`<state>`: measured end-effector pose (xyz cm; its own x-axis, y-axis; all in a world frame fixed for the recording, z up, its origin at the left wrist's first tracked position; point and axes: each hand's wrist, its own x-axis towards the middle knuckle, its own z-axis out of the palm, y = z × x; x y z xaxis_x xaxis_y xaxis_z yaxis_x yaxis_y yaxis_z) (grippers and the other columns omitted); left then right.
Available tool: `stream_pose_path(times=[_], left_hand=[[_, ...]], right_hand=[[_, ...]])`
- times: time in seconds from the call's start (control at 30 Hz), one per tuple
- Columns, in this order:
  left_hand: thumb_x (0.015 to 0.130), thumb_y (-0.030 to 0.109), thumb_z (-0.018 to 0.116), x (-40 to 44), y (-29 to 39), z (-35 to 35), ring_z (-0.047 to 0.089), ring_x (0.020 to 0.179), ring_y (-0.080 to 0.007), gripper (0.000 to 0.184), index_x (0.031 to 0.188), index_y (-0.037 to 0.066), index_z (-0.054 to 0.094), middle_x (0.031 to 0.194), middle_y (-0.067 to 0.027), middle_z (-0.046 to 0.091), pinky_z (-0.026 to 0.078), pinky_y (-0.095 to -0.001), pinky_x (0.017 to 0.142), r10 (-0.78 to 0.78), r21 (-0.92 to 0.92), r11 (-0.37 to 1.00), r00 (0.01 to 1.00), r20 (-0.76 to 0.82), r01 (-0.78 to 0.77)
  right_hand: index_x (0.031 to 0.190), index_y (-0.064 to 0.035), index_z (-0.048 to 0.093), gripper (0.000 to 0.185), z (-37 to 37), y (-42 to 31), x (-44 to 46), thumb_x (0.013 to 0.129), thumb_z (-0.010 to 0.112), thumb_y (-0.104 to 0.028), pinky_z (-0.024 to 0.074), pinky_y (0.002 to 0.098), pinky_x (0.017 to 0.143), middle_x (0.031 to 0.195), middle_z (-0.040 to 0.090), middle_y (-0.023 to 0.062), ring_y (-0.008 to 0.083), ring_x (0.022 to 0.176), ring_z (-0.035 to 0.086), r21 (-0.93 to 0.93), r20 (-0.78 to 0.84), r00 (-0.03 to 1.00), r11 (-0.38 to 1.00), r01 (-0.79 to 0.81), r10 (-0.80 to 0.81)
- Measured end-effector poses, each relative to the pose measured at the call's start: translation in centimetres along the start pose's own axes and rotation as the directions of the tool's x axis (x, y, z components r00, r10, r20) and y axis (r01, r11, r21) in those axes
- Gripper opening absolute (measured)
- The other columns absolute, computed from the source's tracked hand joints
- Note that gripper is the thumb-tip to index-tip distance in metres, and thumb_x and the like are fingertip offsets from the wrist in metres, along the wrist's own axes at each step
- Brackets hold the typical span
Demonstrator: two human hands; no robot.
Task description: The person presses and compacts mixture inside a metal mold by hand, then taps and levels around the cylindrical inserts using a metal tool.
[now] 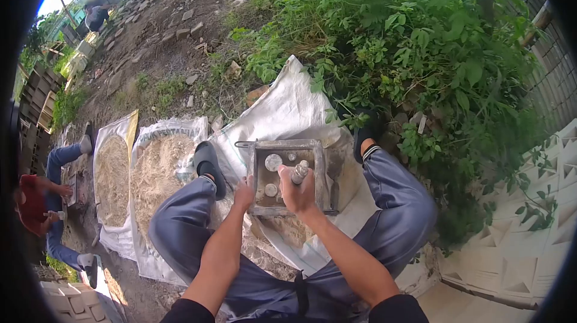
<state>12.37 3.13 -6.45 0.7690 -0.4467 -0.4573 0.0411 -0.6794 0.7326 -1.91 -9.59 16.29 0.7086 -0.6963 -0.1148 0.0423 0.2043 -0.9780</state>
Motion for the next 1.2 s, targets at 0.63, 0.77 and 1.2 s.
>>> stream_pose_path(times=[0.63,0.77,1.2], left_hand=[[0.088,0.023,0.050,-3.8,13.3,-5.6,0.059,0.103,-0.0406,0.036,0.116,0.001,0.055,0.105,-0.0269,0.063,0.046,-0.0468,0.089,0.322,0.472,0.741,0.870,0.373,-0.477],[0.079,0.022,0.064,-1.6,7.2,-2.9,0.061,0.097,-0.0402,0.041,0.111,-0.002,0.054,0.103,-0.0255,0.063,0.049,-0.0472,0.084,0.332,0.573,0.628,0.847,0.415,-0.527],[0.076,0.003,0.056,-2.8,1.8,2.6,0.052,0.108,-0.0382,0.058,0.129,-0.009,0.038,0.120,-0.0250,0.052,0.045,-0.0409,0.093,0.418,0.633,0.565,0.845,0.332,-0.528]], right_hand=[[0.092,-0.0037,0.058,0.021,-6.5,-7.0,7.3,0.085,0.064,-0.022,0.0466,0.0392,0.069,0.078,0.065,0.0145,0.0285,0.073,0.062,-0.599,0.434,0.901,0.747,0.290,-0.002],[0.098,-0.0015,0.052,0.018,-3.7,-7.7,7.3,0.088,0.060,-0.015,0.0463,0.0413,0.068,0.078,0.064,0.0183,0.0340,0.073,0.062,-0.616,0.374,0.921,0.712,0.338,-0.113],[0.098,0.0013,0.045,0.017,-3.6,-7.3,9.4,0.090,0.054,-0.010,0.0438,0.0495,0.070,0.078,0.062,0.0255,0.0446,0.080,0.060,-0.614,0.572,0.801,0.554,0.562,-0.178]])
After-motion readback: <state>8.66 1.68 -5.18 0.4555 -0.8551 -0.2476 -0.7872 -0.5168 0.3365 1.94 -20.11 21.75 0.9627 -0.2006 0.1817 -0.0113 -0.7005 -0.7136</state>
